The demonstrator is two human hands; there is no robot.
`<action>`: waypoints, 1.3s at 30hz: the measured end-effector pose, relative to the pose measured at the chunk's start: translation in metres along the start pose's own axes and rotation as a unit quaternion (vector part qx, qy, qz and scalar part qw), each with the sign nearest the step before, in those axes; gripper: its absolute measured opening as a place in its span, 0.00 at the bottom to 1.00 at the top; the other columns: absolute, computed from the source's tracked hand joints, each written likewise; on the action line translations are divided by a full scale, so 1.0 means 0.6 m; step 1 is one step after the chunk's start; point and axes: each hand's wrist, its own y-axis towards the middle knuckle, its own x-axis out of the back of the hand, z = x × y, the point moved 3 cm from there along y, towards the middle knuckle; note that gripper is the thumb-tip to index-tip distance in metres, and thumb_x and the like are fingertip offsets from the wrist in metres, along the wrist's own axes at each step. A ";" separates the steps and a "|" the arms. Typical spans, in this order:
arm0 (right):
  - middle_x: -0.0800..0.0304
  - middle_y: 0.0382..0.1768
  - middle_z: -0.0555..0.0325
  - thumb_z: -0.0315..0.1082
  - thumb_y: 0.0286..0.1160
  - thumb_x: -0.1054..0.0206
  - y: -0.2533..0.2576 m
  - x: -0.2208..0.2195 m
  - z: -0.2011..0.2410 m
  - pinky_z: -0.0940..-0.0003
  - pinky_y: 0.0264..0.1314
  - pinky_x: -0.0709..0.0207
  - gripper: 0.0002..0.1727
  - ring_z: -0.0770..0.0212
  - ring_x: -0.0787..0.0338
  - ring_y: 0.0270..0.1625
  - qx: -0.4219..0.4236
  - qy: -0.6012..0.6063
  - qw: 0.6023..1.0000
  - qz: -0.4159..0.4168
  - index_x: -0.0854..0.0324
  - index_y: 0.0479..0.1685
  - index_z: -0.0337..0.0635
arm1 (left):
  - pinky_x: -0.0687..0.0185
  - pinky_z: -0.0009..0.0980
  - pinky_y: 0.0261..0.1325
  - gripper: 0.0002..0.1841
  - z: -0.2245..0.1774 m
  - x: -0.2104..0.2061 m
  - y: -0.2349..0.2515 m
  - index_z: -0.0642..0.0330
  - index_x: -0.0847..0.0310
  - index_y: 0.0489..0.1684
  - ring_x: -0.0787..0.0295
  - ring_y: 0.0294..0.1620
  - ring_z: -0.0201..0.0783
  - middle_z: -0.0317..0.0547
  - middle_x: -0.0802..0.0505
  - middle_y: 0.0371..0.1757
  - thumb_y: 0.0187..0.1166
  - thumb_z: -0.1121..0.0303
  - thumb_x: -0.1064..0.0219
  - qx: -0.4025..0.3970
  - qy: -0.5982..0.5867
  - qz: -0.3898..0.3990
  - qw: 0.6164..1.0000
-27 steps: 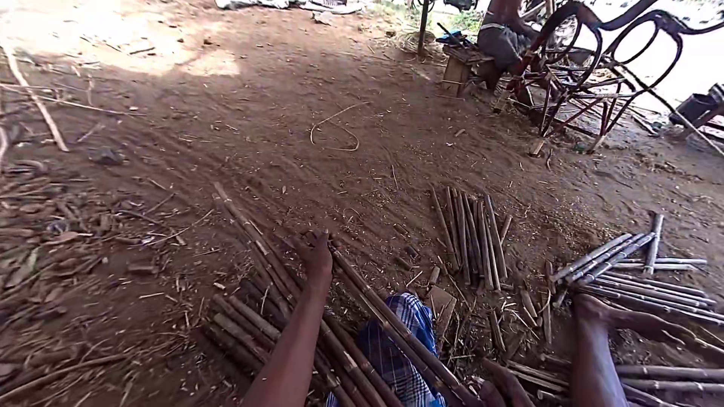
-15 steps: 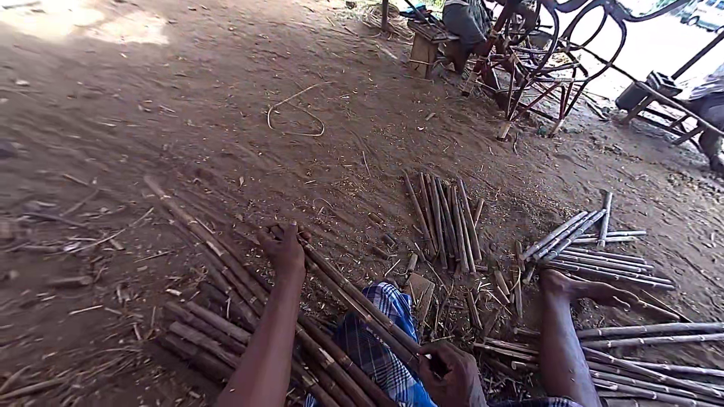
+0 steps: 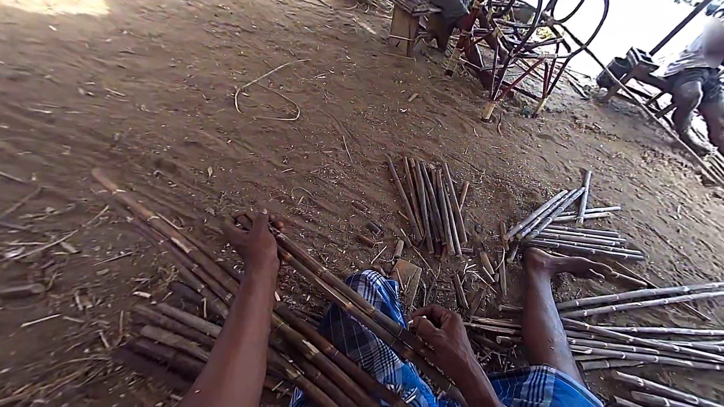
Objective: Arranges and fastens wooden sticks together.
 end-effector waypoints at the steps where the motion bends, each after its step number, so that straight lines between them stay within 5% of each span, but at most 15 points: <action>1: 0.14 0.24 0.64 0.38 0.73 0.31 -0.014 0.011 -0.002 0.72 0.27 0.25 0.10 0.70 0.20 0.23 0.042 0.017 0.999 -0.016 0.08 0.43 0.44 | 0.07 0.33 0.34 0.20 0.000 0.002 0.004 0.58 0.40 0.66 0.10 0.26 0.36 0.42 0.13 0.37 0.85 0.67 0.34 0.002 0.005 -0.001 1.000; 4: 0.12 0.25 0.66 0.36 0.72 0.30 -0.071 0.048 -0.029 0.74 0.22 0.25 0.08 0.73 0.20 0.21 0.150 -0.040 0.987 -0.029 0.09 0.44 0.45 | 0.08 0.32 0.37 0.22 -0.009 0.021 0.027 0.59 0.42 0.70 0.11 0.27 0.34 0.42 0.14 0.37 0.86 0.66 0.35 0.006 0.041 -0.014 0.999; 8: 0.08 0.32 0.66 0.34 0.69 0.28 -0.121 0.067 -0.070 0.78 0.28 0.19 0.06 0.76 0.15 0.27 0.260 -0.151 0.953 -0.046 0.08 0.40 0.48 | 0.08 0.33 0.39 0.22 -0.004 0.032 0.041 0.59 0.43 0.70 0.11 0.28 0.33 0.40 0.15 0.37 0.85 0.66 0.37 0.010 0.090 -0.005 0.996; 15: 0.12 0.30 0.67 0.37 0.70 0.28 -0.126 0.048 -0.078 0.80 0.34 0.18 0.05 0.75 0.15 0.32 0.311 -0.233 0.918 -0.073 0.09 0.38 0.51 | 0.10 0.29 0.34 0.21 0.002 0.024 0.032 0.57 0.44 0.68 0.15 0.24 0.30 0.38 0.19 0.38 0.83 0.70 0.37 0.025 0.108 -0.026 0.994; 17: 0.12 0.29 0.68 0.37 0.69 0.28 -0.125 0.048 -0.076 0.82 0.29 0.21 0.05 0.78 0.18 0.28 0.285 -0.221 0.930 -0.072 0.08 0.38 0.51 | 0.09 0.30 0.34 0.21 0.004 0.026 0.034 0.57 0.43 0.69 0.13 0.24 0.31 0.38 0.17 0.35 0.84 0.69 0.37 0.026 0.104 -0.029 0.994; 19: 0.12 0.24 0.72 0.39 0.67 0.27 -0.109 0.052 -0.069 0.78 0.23 0.25 0.06 0.79 0.20 0.21 0.170 -0.182 0.967 -0.055 0.07 0.37 0.52 | 0.10 0.31 0.34 0.22 0.002 0.031 0.042 0.57 0.43 0.69 0.14 0.23 0.31 0.38 0.17 0.34 0.83 0.69 0.36 0.028 0.108 -0.030 0.993; 22: 0.13 0.24 0.70 0.44 0.69 0.30 -0.079 0.071 -0.062 0.68 0.30 0.21 0.10 0.72 0.17 0.25 -0.031 -0.136 0.990 0.000 0.07 0.40 0.53 | 0.11 0.28 0.35 0.28 0.000 0.030 0.040 0.56 0.45 0.73 0.15 0.27 0.28 0.38 0.19 0.41 0.77 0.73 0.34 0.043 0.133 -0.031 0.990; 24: 0.13 0.25 0.68 0.44 0.71 0.31 -0.071 0.078 -0.060 0.67 0.33 0.22 0.11 0.71 0.17 0.26 -0.058 -0.112 0.992 0.008 0.07 0.43 0.52 | 0.12 0.25 0.36 0.30 -0.003 0.022 0.037 0.55 0.45 0.74 0.16 0.30 0.25 0.37 0.22 0.47 0.75 0.74 0.34 0.042 0.147 -0.029 0.988; 27: 0.08 0.38 0.67 0.39 0.80 0.37 -0.098 0.100 -0.057 0.71 0.39 0.18 0.12 0.73 0.13 0.35 0.073 -0.134 0.988 -0.037 0.08 0.50 0.52 | 0.13 0.25 0.35 0.26 0.001 0.024 0.066 0.55 0.43 0.71 0.17 0.30 0.24 0.37 0.23 0.47 0.76 0.74 0.36 0.040 0.165 -0.037 0.985; 29: 0.10 0.48 0.61 0.51 0.78 0.32 -0.142 0.127 -0.072 0.69 0.49 0.12 0.18 0.69 0.11 0.46 0.174 -0.253 0.951 -0.048 0.10 0.56 0.51 | 0.14 0.27 0.35 0.27 0.001 0.041 0.108 0.56 0.44 0.76 0.16 0.30 0.26 0.40 0.20 0.48 0.79 0.71 0.37 0.048 0.191 -0.051 0.979; 32: 0.11 0.56 0.54 0.71 0.58 0.23 -0.200 0.166 -0.118 0.61 0.56 0.11 0.39 0.61 0.09 0.56 0.184 -0.416 0.889 -0.054 0.13 0.63 0.52 | 0.14 0.30 0.47 0.37 -0.004 0.076 0.183 0.55 0.49 0.87 0.14 0.46 0.30 0.47 0.21 0.66 0.75 0.70 0.35 0.066 0.260 -0.064 0.961; 35: 0.10 0.45 0.55 0.60 0.65 0.22 -0.219 0.167 -0.164 0.61 0.43 0.09 0.26 0.59 0.07 0.43 0.221 -0.451 0.860 -0.089 0.11 0.53 0.51 | 0.16 0.32 0.56 0.37 -0.007 0.099 0.225 0.59 0.46 0.87 0.16 0.55 0.31 0.49 0.22 0.71 0.75 0.66 0.35 0.072 0.389 -0.054 0.917; 36: 0.10 0.43 0.56 0.57 0.67 0.23 -0.216 0.165 -0.168 0.62 0.40 0.10 0.23 0.60 0.08 0.41 0.222 -0.448 0.861 -0.092 0.11 0.50 0.51 | 0.21 0.39 0.68 0.38 -0.007 0.105 0.230 0.65 0.45 0.88 0.18 0.67 0.38 0.56 0.23 0.78 0.76 0.60 0.36 0.077 0.467 -0.058 0.879; 37: 0.10 0.42 0.57 0.56 0.68 0.24 -0.211 0.162 -0.168 0.62 0.39 0.10 0.21 0.60 0.08 0.39 0.219 -0.447 0.862 -0.092 0.11 0.49 0.51 | 0.37 0.50 0.85 0.43 -0.013 0.105 0.230 0.72 0.53 0.92 0.32 0.85 0.50 0.66 0.33 0.88 0.82 0.52 0.42 0.089 0.550 -0.040 0.830; 39: 0.11 0.41 0.57 0.56 0.70 0.25 -0.200 0.158 -0.166 0.62 0.37 0.10 0.20 0.60 0.08 0.38 0.208 -0.452 0.862 -0.093 0.12 0.47 0.50 | 0.54 0.66 0.89 0.50 -0.047 0.074 0.180 0.75 0.55 0.91 0.47 0.91 0.69 0.78 0.40 0.89 0.84 0.37 0.52 0.025 0.597 0.001 0.802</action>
